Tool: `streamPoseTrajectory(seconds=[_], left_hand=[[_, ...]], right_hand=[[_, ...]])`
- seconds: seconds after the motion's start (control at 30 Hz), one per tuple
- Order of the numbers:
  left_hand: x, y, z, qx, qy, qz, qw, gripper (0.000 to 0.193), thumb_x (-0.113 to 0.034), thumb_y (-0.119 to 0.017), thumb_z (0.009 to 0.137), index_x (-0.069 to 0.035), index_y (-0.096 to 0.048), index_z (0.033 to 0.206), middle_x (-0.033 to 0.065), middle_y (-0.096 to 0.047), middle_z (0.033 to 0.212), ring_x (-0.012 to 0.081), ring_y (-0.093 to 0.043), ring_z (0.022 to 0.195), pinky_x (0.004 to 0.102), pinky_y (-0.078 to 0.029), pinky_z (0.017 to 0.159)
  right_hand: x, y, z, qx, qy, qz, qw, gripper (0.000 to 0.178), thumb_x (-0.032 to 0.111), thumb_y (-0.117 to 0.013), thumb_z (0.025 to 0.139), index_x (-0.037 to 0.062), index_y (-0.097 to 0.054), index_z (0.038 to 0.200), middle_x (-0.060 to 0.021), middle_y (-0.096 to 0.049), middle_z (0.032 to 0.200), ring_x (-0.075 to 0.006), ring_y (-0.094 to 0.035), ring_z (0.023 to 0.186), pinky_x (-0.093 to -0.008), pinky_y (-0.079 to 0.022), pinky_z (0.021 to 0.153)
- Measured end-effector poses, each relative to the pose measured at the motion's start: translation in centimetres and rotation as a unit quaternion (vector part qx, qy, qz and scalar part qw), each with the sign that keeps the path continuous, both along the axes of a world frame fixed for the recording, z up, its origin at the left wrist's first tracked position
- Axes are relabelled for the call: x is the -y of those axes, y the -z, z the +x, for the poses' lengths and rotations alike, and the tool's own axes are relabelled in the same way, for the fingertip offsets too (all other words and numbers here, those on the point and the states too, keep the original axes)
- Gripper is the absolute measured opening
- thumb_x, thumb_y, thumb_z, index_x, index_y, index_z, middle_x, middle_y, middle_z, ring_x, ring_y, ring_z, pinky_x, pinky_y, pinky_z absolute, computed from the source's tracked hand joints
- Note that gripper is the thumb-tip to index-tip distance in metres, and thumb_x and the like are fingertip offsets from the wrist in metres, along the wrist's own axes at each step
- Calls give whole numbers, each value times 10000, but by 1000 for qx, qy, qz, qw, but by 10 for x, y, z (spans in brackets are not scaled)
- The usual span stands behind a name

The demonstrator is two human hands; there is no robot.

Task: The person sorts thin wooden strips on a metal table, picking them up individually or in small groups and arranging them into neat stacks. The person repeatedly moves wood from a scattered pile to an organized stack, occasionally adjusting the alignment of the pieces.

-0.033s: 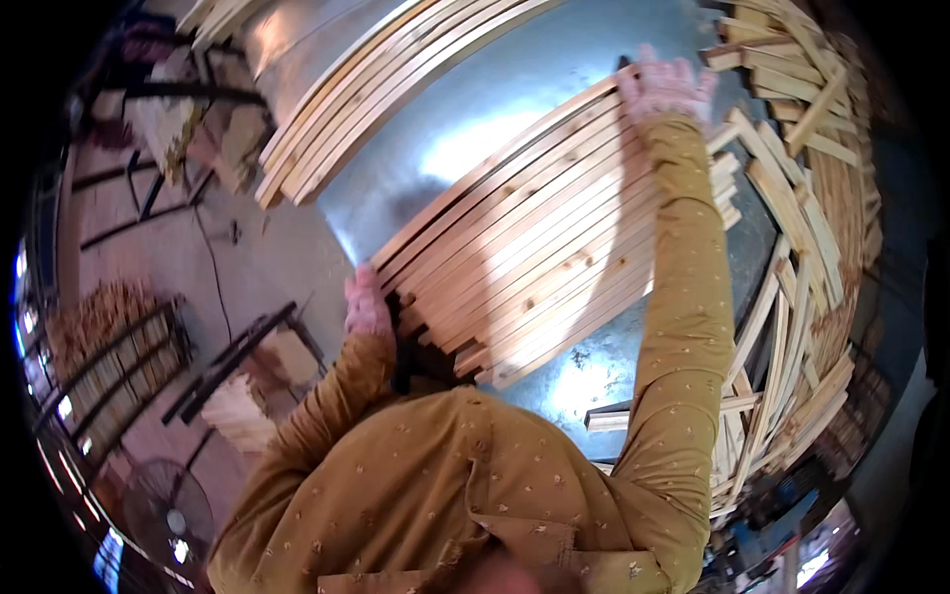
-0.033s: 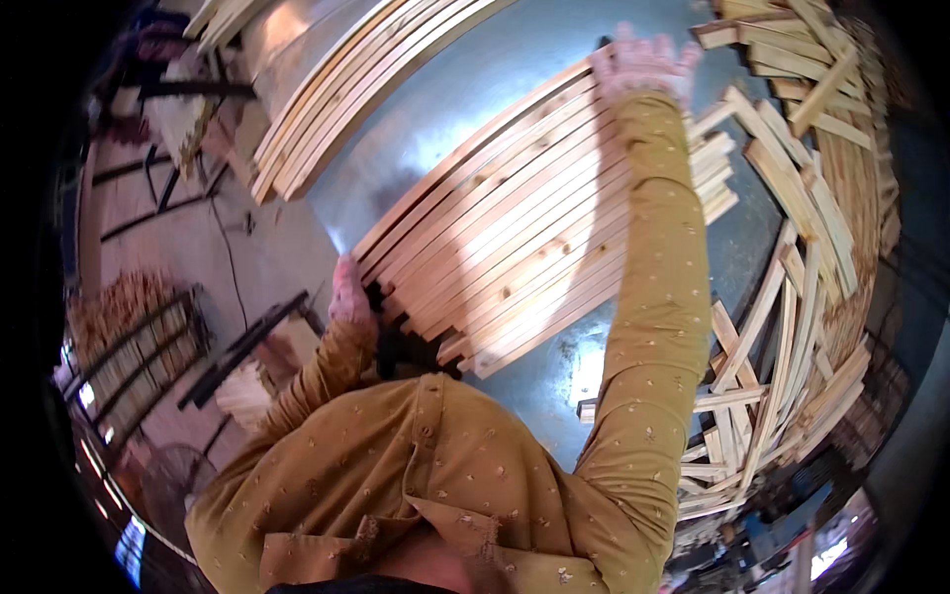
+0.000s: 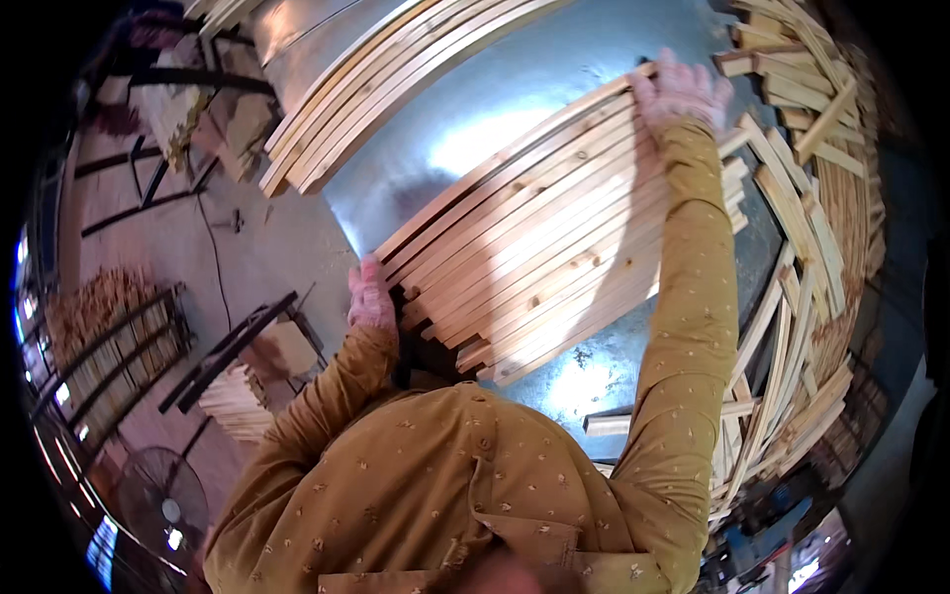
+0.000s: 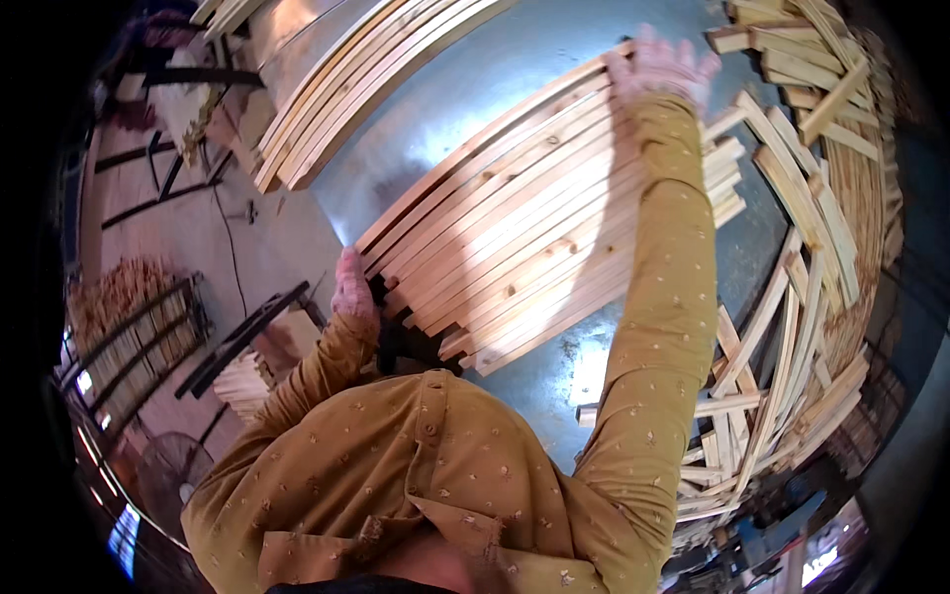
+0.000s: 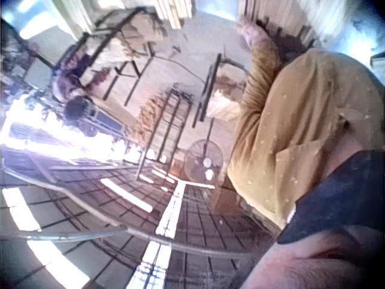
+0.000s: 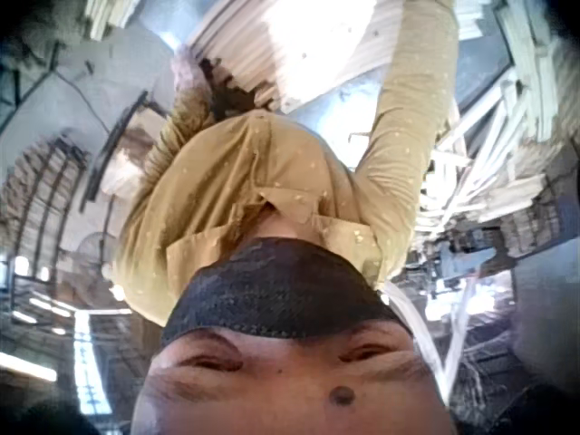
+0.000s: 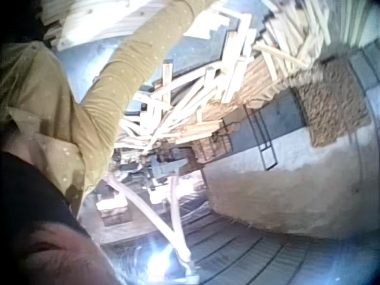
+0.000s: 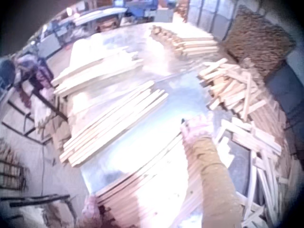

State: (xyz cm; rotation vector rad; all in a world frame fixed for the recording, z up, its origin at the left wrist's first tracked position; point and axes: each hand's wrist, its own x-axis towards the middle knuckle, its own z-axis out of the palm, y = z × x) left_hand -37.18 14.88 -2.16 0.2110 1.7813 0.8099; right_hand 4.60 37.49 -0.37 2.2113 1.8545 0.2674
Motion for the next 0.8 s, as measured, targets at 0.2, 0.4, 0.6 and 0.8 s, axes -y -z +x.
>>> streamPoseTrajectory(seconds=[0.2,0.4,0.6,0.8], left_hand=[[-8,2,2,-4,-85,-57,995,633,-640,-488,945,-102,-613,1255,97,-680,1112,249,-666,896,395,-546,748],[-24,-39,5,40,-150,-100,983,799,-704,-539,889,21,-623,1215,144,-666,1200,275,-658,992,402,-533,897],[-12,-7,3,30,-173,-56,983,703,-667,-579,891,-23,-640,1163,100,-695,1063,250,-668,833,408,-557,734],[2,-45,-13,132,-212,-74,966,609,-540,-572,947,-16,-565,1259,145,-654,1166,270,-628,1041,421,-553,819]], right_hand=[[-5,-24,-15,-103,85,-49,990,808,721,-382,919,160,-369,1500,-105,-610,1349,-372,-488,1315,-527,-281,1136],[-3,-14,-6,-185,166,12,969,885,741,-390,901,94,-359,1505,-153,-620,1326,-364,-514,1293,-499,-343,1101],[-2,-22,-22,-31,92,-110,989,822,705,-343,934,120,-344,1512,-158,-535,1432,-265,-428,1394,-537,-179,1165],[38,-46,-1,-549,149,207,796,677,320,-659,931,-34,-400,1447,-97,-634,1007,-169,-617,898,-304,-520,770]])
